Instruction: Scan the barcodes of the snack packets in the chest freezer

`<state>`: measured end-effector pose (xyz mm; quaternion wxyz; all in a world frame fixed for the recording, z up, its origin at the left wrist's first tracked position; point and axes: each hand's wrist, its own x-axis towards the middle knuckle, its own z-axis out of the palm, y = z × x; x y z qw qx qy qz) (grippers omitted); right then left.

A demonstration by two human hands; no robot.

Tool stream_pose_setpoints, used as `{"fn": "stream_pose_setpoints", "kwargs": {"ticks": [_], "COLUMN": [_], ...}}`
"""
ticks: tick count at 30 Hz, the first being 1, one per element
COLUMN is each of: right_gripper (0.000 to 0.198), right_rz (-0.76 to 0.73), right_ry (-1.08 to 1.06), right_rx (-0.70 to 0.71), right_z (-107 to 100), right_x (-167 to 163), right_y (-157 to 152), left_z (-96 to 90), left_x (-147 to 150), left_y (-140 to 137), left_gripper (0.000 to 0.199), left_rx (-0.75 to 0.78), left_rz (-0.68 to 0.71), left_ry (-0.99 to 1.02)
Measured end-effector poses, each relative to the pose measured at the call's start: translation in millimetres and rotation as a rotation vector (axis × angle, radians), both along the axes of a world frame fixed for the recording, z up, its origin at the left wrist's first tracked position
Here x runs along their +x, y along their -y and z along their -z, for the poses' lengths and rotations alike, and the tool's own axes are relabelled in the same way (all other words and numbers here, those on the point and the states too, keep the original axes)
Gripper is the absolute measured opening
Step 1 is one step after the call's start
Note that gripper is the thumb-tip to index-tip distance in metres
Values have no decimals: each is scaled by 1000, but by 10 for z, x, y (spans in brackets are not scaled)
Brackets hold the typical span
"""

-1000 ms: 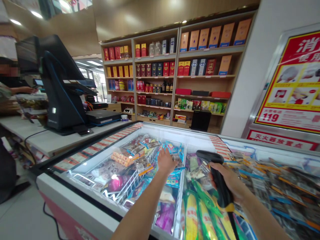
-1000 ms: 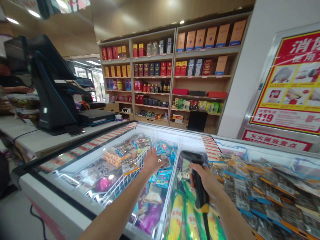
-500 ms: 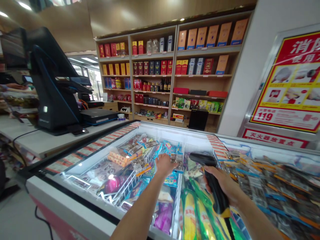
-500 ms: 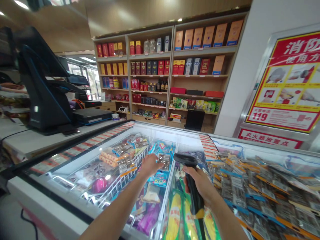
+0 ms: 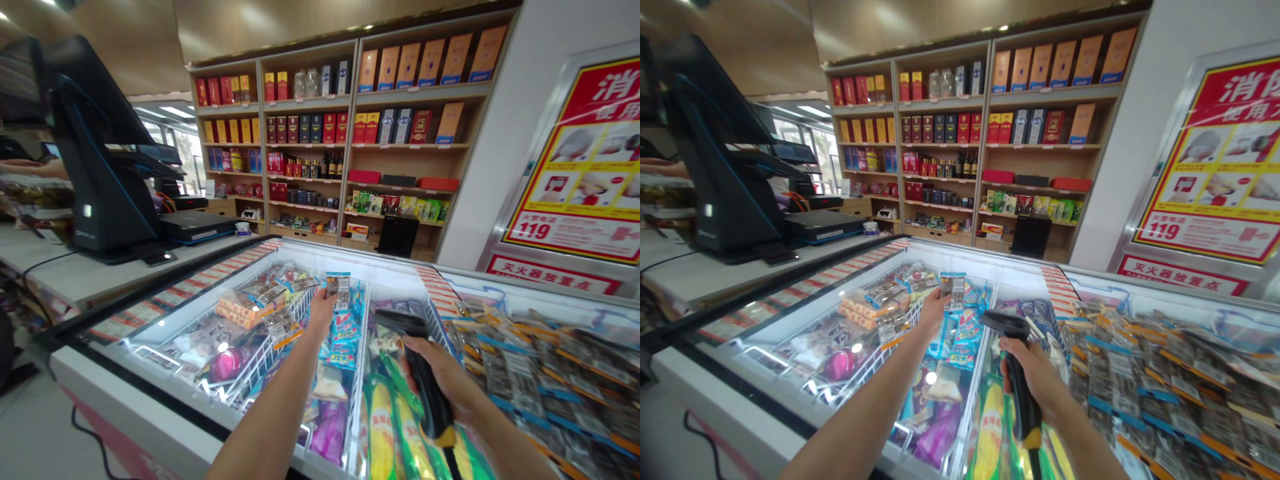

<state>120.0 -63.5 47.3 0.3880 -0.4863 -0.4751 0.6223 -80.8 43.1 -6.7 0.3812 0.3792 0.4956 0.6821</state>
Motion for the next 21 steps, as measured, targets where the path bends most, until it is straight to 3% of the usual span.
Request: {"fn": "stream_pose_setpoints", "kwargs": {"ticks": [7,13,21], "right_gripper": [23,22,24], "right_rz": [-45,-34,-63], "right_ry": [-17,-39,20], "right_rx": [-40,-77,-78], "right_z": [0,-22,-8], "right_x": [-95,-65,-91], "right_y": [161,181,198], "left_z": [-8,27,18], "left_x": [-121,-191,-166], "left_y": [18,-20,7], "left_gripper": [27,32,27], "left_rx": [121,86,108], "left_rz": [77,80,90], "left_ry": [136,241,166]}}
